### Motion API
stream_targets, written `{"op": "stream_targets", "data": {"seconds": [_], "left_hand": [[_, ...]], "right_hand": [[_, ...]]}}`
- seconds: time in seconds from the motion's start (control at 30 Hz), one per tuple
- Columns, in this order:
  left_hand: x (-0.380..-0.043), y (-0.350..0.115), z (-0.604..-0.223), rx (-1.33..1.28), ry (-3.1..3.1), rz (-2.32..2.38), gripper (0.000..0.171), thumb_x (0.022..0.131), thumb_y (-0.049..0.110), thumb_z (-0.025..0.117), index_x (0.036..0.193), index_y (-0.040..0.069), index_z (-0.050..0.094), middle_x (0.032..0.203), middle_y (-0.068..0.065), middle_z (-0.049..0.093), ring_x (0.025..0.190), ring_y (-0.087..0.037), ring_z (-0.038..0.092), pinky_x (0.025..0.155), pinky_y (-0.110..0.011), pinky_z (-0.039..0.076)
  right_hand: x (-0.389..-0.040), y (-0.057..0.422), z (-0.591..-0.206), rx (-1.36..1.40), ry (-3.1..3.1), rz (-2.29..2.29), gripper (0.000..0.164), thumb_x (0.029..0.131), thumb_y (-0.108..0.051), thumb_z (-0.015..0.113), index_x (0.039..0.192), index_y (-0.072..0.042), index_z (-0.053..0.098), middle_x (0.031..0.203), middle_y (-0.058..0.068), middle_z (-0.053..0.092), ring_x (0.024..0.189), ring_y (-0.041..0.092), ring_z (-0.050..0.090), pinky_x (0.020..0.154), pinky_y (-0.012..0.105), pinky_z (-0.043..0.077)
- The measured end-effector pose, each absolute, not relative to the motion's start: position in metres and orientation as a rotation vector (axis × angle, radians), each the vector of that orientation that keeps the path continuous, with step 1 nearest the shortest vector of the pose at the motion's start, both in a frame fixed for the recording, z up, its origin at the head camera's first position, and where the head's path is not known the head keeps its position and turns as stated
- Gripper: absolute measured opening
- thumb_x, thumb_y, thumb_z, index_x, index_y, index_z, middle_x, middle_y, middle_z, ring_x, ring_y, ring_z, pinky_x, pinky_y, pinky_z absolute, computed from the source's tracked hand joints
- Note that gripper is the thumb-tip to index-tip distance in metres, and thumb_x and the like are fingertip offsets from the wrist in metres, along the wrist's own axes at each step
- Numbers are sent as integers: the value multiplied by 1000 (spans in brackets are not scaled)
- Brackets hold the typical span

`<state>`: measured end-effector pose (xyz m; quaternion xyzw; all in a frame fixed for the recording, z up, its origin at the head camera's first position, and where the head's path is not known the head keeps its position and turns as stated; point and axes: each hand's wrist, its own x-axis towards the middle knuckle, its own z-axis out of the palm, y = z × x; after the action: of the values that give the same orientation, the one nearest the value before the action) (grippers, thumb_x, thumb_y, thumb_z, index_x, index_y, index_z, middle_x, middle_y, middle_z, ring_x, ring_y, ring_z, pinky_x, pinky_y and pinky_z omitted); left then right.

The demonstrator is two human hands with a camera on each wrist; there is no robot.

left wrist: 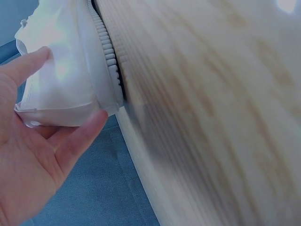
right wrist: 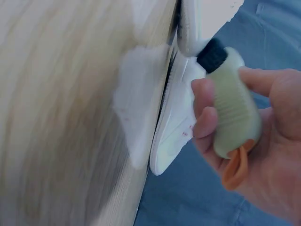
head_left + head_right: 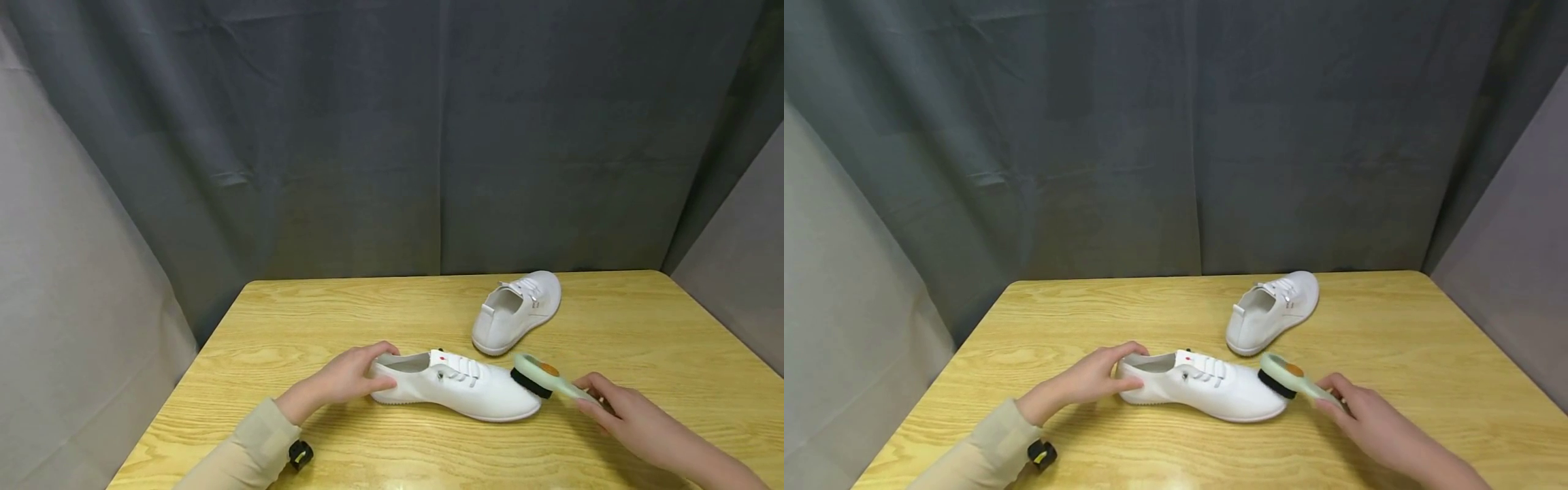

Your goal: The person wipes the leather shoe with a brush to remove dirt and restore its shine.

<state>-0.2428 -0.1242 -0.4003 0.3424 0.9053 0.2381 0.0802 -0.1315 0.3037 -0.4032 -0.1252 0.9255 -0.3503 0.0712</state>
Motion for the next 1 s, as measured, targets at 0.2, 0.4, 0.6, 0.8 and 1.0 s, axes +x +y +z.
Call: {"op": "stream_targets", "data": {"seconds": [0.2, 0.4, 0.6, 0.8, 1.0], "left_hand": [[-243, -124, -401, 1019, 2701, 722, 46, 91, 45, 66, 130, 22, 55, 123, 4, 61, 110, -14, 57, 95, -39, 44], [-243, -124, -400, 1027, 2692, 728, 46, 91, 42, 67, 130, 21, 55, 124, 2, 61, 111, -15, 56, 96, -39, 44], [-243, -125, -400, 1048, 2671, 751, 46, 90, 31, 71, 130, 18, 54, 124, 1, 61, 110, -13, 56, 94, -36, 44], [-245, -126, -401, 1085, 2670, 735, 51, 85, 20, 77, 131, 16, 53, 125, -3, 61, 109, -17, 57, 91, -36, 45], [-247, -126, -403, 1081, 2662, 691, 59, 80, 15, 81, 132, 18, 52, 128, -3, 59, 113, -18, 55, 93, -36, 45]], "right_hand": [[-132, 320, -410, -263, 2685, -1072, 27, 105, -25, 45, 109, 1, 50, 75, 4, 48, 55, 13, 43, 50, 28, 40], [-127, 318, -405, -274, 2865, -1015, 29, 102, -27, 51, 118, -3, 53, 77, 1, 50, 61, 7, 43, 53, 26, 38], [-123, 300, -405, -778, 3141, -968, 35, 82, -14, 78, 113, -17, 62, 99, -11, 62, 80, -1, 52, 63, 20, 45], [-121, 283, -410, -1223, 3161, -798, 51, 69, -16, 87, 112, -29, 63, 103, -17, 62, 86, 0, 58, 65, 19, 47], [-129, 276, -411, -1422, 3203, -649, 57, 63, -13, 89, 112, -29, 64, 100, -18, 61, 83, 1, 57, 65, 21, 47]]}}
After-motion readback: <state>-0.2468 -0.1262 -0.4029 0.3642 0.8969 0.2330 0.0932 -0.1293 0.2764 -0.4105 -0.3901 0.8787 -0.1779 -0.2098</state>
